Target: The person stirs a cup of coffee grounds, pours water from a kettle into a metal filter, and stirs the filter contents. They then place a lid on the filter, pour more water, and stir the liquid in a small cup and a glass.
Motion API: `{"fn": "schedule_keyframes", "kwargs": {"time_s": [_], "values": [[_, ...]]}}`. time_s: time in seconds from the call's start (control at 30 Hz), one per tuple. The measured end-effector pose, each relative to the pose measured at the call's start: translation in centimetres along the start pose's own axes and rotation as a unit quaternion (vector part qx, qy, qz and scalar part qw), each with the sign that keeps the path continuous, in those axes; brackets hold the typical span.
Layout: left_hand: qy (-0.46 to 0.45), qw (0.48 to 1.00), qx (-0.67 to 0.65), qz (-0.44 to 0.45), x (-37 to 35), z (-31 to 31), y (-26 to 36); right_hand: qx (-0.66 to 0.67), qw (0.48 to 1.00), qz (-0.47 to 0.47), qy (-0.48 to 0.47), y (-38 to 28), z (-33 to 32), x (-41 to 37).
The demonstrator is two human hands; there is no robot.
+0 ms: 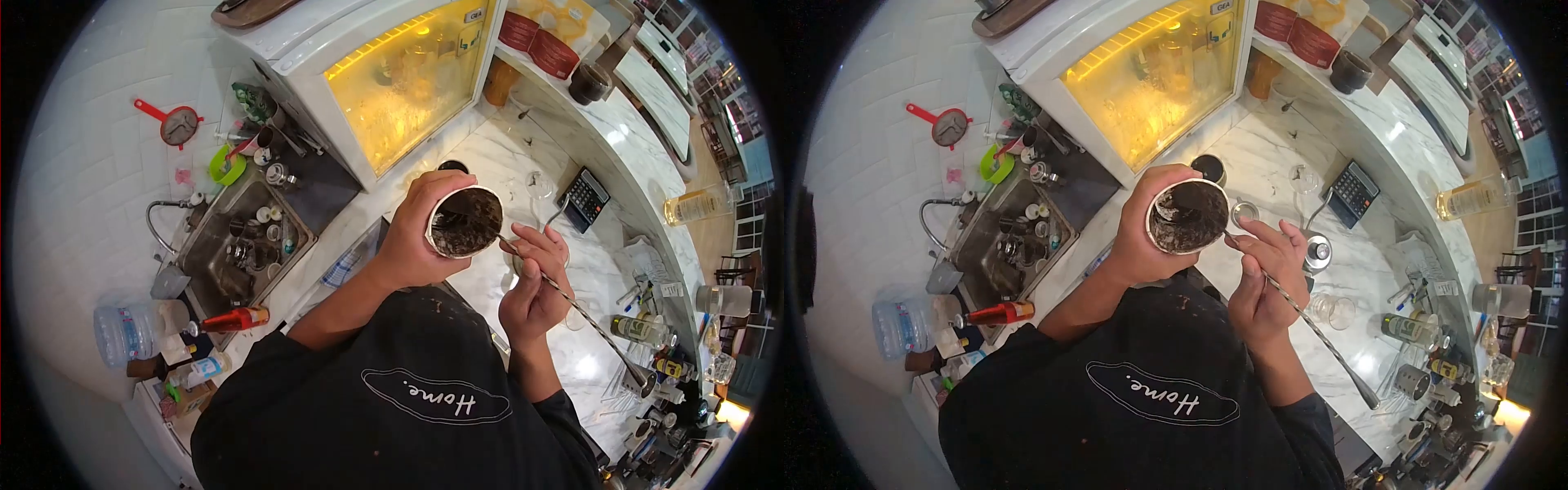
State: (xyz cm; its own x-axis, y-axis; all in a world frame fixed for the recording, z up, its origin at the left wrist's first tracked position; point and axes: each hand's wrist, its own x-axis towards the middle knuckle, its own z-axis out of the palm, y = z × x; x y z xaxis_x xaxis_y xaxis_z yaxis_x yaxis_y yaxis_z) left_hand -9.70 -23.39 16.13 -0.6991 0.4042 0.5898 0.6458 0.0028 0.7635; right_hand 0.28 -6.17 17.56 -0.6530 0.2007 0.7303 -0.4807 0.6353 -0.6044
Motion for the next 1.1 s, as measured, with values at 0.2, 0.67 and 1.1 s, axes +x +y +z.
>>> {"fn": "schedule_keyframes", "kwargs": {"time_s": [0.2,0.67,1.1], "values": [[0.011,0.998,0.050,-0.026,-3.5,2.7,2.1,0.038,0.999,0.011,0.005,-0.2,-1.9,-3.1],[0.068,0.996,0.052,-0.017,-6.2,5.5,5.1,0.044,0.999,-0.022,-0.003,-1.6,-5.7,-5.3],[0.115,0.992,0.039,-0.025,-7.6,7.1,5.5,0.064,0.996,-0.038,-0.055,-2.5,-6.3,-5.5]]}}
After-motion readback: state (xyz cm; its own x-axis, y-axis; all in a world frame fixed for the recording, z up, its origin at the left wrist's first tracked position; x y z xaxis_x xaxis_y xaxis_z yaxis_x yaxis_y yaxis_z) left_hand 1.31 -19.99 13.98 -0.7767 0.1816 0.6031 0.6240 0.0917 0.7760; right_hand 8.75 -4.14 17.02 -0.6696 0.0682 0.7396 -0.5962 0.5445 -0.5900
